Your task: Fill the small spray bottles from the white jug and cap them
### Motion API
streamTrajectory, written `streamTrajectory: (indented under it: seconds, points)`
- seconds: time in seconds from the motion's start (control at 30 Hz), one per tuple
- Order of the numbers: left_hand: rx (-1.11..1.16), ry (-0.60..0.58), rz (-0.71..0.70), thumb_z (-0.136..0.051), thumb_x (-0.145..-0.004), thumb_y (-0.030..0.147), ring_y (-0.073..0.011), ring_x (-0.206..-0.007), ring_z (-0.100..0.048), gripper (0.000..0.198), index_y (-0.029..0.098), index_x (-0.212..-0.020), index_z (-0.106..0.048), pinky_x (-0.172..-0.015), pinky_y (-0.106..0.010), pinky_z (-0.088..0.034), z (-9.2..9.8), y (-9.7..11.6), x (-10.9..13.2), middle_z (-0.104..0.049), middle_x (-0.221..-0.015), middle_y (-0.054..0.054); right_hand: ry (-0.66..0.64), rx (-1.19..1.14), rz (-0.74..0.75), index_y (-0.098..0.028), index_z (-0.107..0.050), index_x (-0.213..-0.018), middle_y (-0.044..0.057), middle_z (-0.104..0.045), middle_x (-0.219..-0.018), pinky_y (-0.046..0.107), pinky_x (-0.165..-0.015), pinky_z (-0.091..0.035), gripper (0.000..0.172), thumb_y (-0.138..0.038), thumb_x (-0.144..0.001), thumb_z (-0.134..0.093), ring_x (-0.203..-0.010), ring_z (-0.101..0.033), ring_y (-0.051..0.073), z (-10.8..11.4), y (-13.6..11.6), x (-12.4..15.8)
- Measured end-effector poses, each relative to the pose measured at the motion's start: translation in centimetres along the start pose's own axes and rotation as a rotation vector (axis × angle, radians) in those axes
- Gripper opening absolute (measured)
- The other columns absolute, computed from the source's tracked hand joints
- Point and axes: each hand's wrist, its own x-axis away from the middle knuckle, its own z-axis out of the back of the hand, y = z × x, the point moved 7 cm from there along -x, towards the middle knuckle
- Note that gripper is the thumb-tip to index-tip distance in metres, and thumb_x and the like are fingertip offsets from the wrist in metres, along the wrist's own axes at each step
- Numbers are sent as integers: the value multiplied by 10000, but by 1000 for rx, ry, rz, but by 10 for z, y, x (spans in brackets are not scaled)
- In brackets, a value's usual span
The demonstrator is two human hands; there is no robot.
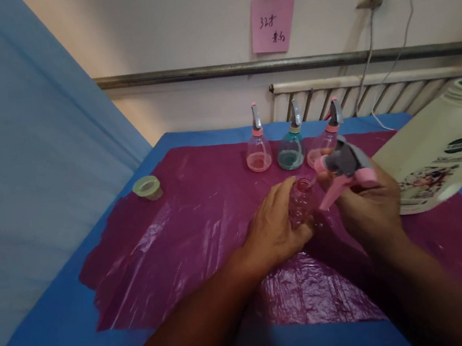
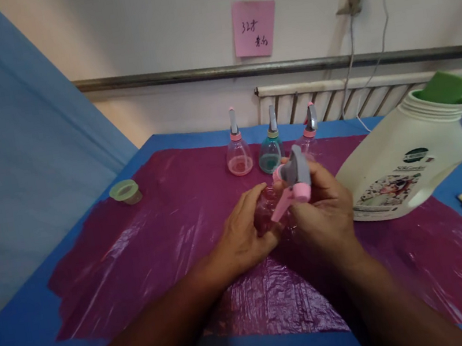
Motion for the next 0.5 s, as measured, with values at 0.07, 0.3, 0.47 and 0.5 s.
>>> streamTrajectory:
  seconds: [0.07,0.3,0.47,0.5]
  points:
    - [-14,2,-4,-809,-968,408,-381,-1509,-623,837,293,-1694,-409,-1244,-599,-558,-1,-1,1,-603,-1656,-143,51,5,-15,-293,-834,-1190,52,-845,-1167,468,-902,-710,277,-371,-927,-875,-1039,-819,270,7,-13,-6]
    - [-18,54,-52,-804,-942,343,-368,-1467,-667,845,267,-1685,-408,-1216,-583,-589,-8,-7,0,-622,-1628,-153,-36,137,187,-290,-814,-1213,44,-819,-1064,384,-775,-699,406,-450,-871,-963,-895,-790,223,19,-74,-29]
    - [-5,17,-57,-825,-931,423,-399,-1546,-607,879,251,-1688,-412,-1279,-631,-536,-13,-6,-1,-602,-1664,-167,-231,321,295,-370,-829,-1211,20,-832,-1046,425,-760,-656,357,-525,-903,-923,-850,-768,231,16,-104,-33]
    - [-5,-1,-38,-822,-930,441,-406,-1547,-607,876,246,-1685,-422,-1282,-637,-535,-13,-5,-2,-608,-1660,-168,-209,336,310,-399,-828,-1226,22,-837,-1060,446,-748,-644,381,-543,-888,-930,-863,-771,249,18,-111,-33]
